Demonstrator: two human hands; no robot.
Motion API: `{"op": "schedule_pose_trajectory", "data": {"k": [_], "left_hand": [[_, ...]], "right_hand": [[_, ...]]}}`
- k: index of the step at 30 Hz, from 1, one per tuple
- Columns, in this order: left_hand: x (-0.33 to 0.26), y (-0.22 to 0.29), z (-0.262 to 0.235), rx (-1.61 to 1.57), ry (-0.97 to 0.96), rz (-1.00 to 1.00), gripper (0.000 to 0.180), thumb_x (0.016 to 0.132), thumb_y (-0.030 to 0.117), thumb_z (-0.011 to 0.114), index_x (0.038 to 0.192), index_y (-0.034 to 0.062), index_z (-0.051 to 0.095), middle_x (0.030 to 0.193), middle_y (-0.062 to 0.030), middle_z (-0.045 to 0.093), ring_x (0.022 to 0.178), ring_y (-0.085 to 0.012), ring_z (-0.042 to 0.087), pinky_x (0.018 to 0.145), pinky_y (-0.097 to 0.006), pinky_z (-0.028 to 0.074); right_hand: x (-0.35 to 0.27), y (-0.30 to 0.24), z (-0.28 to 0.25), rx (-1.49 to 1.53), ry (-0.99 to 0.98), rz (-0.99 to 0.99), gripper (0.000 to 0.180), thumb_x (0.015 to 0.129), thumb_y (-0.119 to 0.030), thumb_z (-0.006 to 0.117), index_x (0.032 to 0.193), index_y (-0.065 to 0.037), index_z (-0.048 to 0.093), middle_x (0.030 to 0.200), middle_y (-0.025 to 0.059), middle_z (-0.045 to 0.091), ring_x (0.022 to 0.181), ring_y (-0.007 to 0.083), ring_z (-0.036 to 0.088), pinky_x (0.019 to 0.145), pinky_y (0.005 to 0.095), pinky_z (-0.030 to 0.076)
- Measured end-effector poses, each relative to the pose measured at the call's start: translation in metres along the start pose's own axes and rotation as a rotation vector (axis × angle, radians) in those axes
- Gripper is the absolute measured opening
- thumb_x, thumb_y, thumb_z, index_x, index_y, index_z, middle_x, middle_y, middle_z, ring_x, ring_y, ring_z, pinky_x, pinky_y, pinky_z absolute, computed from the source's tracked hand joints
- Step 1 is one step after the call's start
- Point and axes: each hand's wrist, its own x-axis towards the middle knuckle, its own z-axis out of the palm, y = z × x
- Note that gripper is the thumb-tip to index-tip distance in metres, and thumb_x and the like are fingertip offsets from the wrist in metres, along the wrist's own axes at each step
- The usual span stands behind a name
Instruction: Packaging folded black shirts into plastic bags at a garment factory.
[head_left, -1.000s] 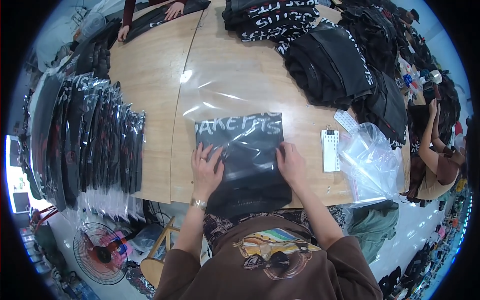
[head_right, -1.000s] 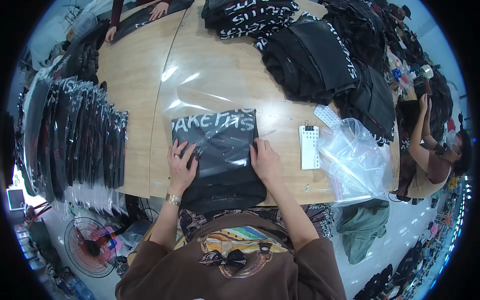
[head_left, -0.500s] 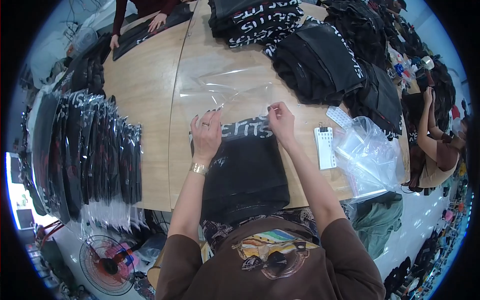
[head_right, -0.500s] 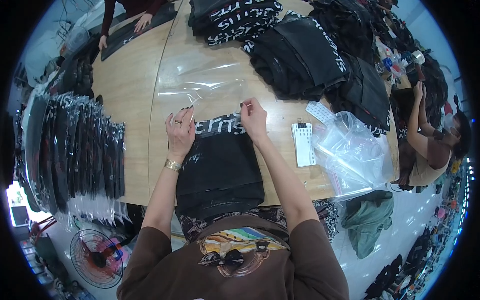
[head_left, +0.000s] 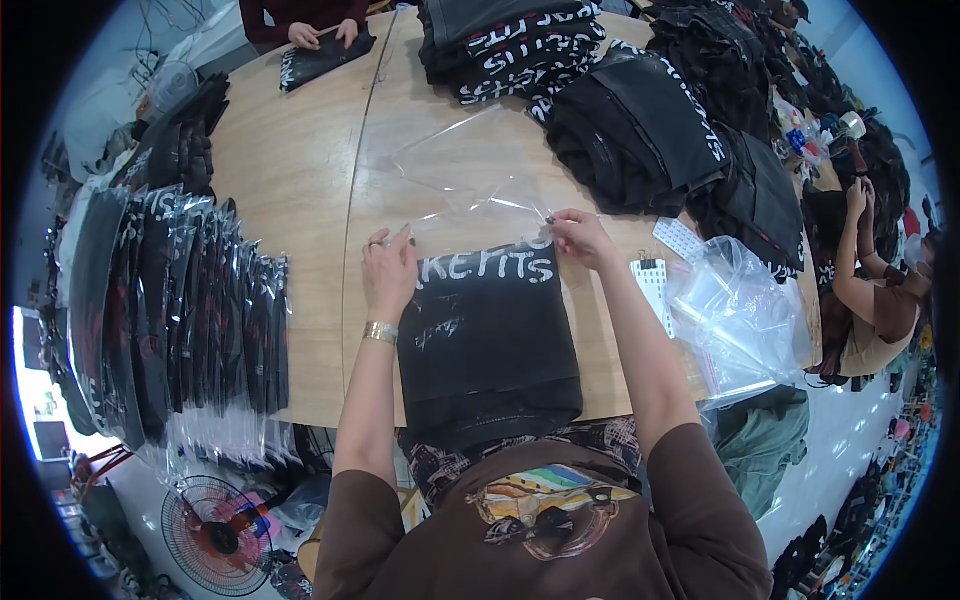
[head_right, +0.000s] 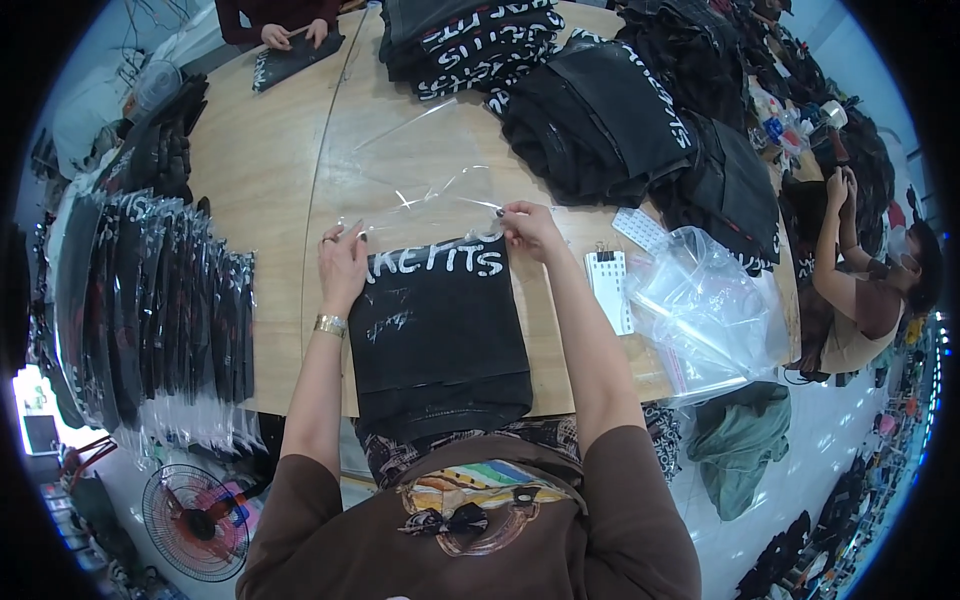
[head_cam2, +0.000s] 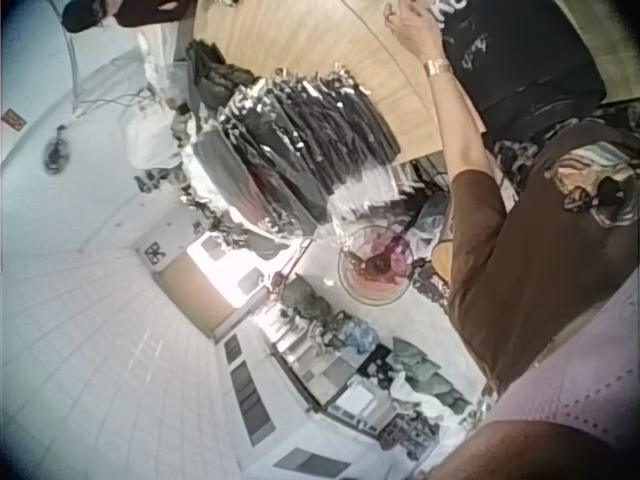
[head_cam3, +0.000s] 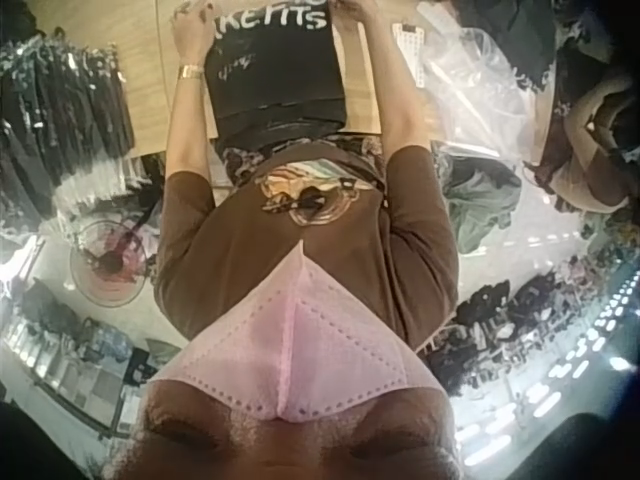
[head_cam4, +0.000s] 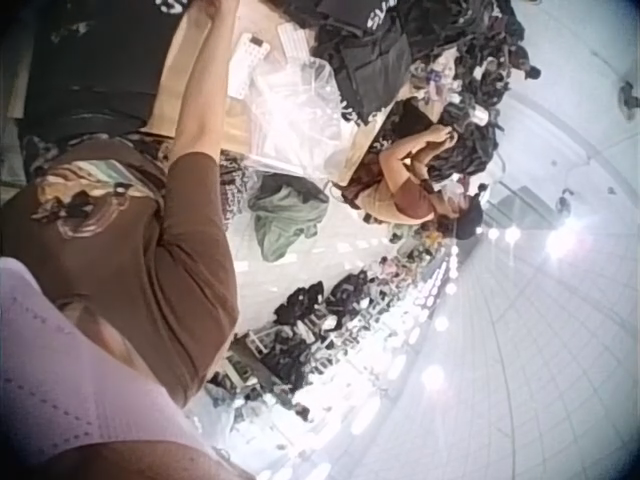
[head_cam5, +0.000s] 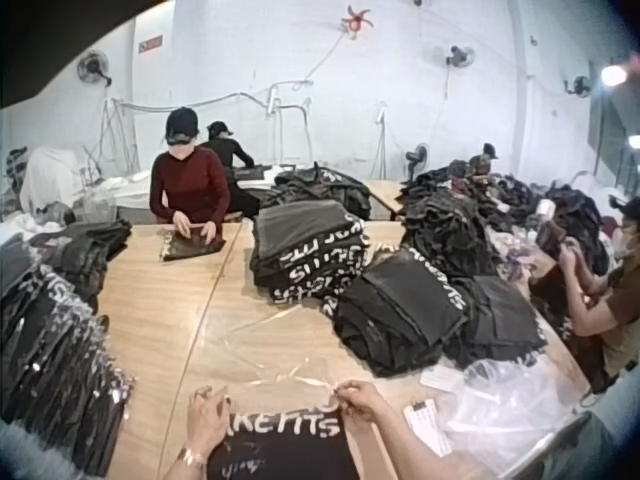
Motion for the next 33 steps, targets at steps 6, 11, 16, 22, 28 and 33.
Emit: {"op": "schedule_pose_trajectory", "data": {"k": [6,11,16,22,28,33], "left_hand": [[0.029,0.014,0.028,-0.046,-0.067,0.071,0.05,0.08,0.02,0.057,0.128,0.0182,0.043,0.116,-0.0229,0.047,0.108,-0.0368,0.043,0.088,-0.043,0.04],[0.039,0.036,0.039,0.019,-0.083,0.18,0.063,0.075,0.02,0.064,0.132,0.0203,0.037,0.126,-0.0253,0.037,0.108,-0.038,0.045,0.089,-0.042,0.041],[0.04,0.028,0.042,-0.189,-0.069,0.268,0.073,0.069,0.009,0.067,0.134,0.0212,0.035,0.124,-0.0286,0.034,0.109,-0.0378,0.045,0.087,-0.042,0.042],[0.045,0.026,0.046,-0.294,-0.104,0.156,0.076,0.069,-0.001,0.06,0.136,0.0205,0.032,0.118,-0.0344,0.034,0.104,-0.0353,0.049,0.082,-0.039,0.045],[0.051,0.038,0.046,-0.33,-0.162,0.074,0.076,0.074,-0.002,0.054,0.139,0.0199,0.022,0.093,-0.0239,0.054,0.078,-0.0335,0.057,0.074,-0.039,0.046],[0.05,0.037,0.049,-0.35,-0.179,0.077,0.071,0.078,0.001,0.051,0.14,0.0199,0.02,0.084,-0.0154,0.058,0.075,-0.0315,0.058,0.071,-0.041,0.046]], "right_hand": [[0.006,0.001,0.0,-0.848,0.401,-0.582,0.012,0.075,-0.005,0.057,0.086,-0.006,0.059,0.076,0.0083,0.06,0.069,0.025,0.061,0.063,0.0348,0.049],[-0.015,0.031,-0.012,-1.074,0.67,-0.855,0.008,0.075,-0.014,0.06,0.081,-0.009,0.056,0.076,0.0085,0.056,0.075,0.0273,0.056,0.066,0.0388,0.044],[-0.052,0.056,-0.003,-1.066,0.638,-0.828,0.01,0.078,-0.014,0.058,0.087,-0.01,0.054,0.077,0.0085,0.055,0.074,0.0267,0.056,0.064,0.0382,0.044],[-0.045,0.034,0.017,-0.88,0.635,-0.538,0.014,0.078,-0.019,0.057,0.089,-0.01,0.055,0.074,0.0102,0.06,0.071,0.029,0.059,0.061,0.042,0.045],[-0.007,0.004,0.003,-1.153,0.493,-0.388,0.016,0.079,-0.021,0.057,0.089,-0.01,0.051,0.076,0.0118,0.061,0.071,0.0304,0.061,0.061,0.0424,0.048],[-0.012,0.024,0.004,-1.178,0.619,-0.614,0.017,0.081,-0.022,0.057,0.088,-0.009,0.048,0.079,0.0117,0.059,0.071,0.0295,0.061,0.058,0.0416,0.048]]}}
